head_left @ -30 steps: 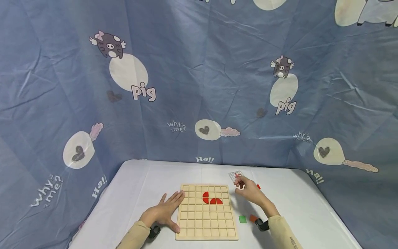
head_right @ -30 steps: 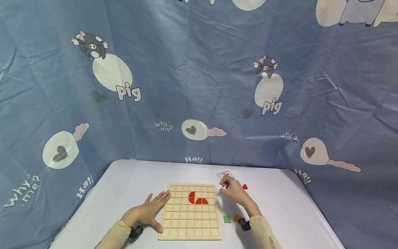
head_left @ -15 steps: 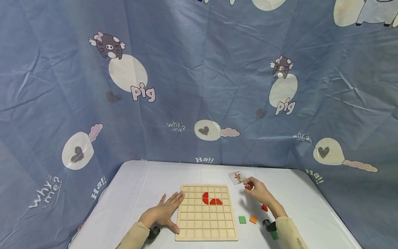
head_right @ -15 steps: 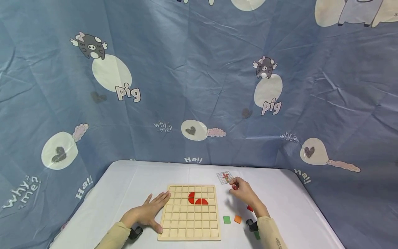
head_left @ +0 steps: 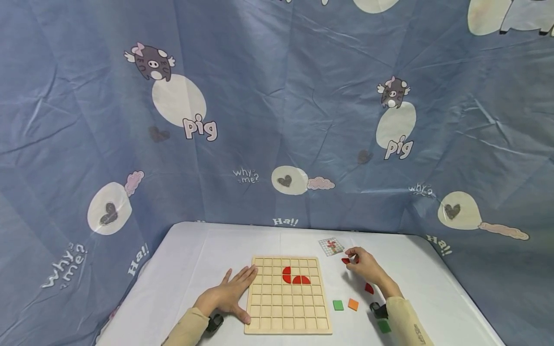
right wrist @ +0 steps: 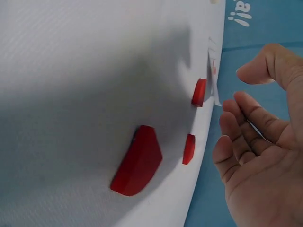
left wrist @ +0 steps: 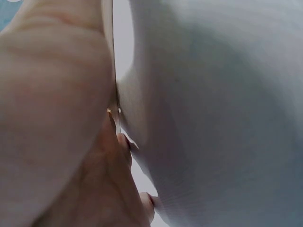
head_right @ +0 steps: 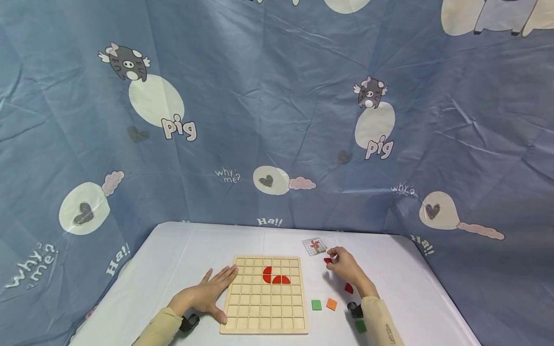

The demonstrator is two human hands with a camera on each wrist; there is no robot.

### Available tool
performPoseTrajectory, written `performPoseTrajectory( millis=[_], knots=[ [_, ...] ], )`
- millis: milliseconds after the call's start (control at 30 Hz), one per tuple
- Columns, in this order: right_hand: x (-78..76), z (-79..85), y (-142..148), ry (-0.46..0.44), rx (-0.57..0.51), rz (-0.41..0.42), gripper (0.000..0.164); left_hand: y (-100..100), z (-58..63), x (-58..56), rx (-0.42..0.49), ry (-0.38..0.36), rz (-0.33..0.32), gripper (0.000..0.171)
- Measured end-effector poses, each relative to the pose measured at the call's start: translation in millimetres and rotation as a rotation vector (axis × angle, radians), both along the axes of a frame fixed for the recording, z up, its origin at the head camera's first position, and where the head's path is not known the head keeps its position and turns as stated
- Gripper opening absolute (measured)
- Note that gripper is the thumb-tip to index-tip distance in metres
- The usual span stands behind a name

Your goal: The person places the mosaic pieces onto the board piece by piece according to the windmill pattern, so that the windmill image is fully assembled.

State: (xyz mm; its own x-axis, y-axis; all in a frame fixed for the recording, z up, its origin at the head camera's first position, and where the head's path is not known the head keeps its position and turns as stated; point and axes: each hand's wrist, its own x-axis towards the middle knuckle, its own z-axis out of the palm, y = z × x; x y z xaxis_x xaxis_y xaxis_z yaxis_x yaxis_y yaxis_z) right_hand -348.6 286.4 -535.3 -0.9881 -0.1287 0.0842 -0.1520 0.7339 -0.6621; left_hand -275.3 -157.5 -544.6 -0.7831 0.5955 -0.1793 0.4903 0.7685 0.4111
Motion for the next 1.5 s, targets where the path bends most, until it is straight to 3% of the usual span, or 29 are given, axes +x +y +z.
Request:
performPoseTrajectory(
  millis=[533, 867, 1200, 1500],
  knots=[
    [-13.7, -20.4, 1.5, -0.070, 0.071, -0.035, 0.037, 0.6, 0.5, 1.0, -0.013, -0.011, 0.012, 0.137],
    [-11.6, -19.9, -0.7, -0.031, 0.108, -0.033, 0.021, 1.7, 0.1, 0.1, -0.034, -0.005, 0.029, 0.137],
    [-6.8, -15.8, -3.8, -0.046, 0.106, -0.033, 0.020, 2.2, 3.6, 3.2, -0.020, 0.003, 0.004, 0.134],
    [-8.7, -17.6, -4.1, -0.047, 0.091, -0.058, 0.020, 0.0, -0.8, 0.5, -0.006, 0.001, 0.002, 0.136]
  ],
)
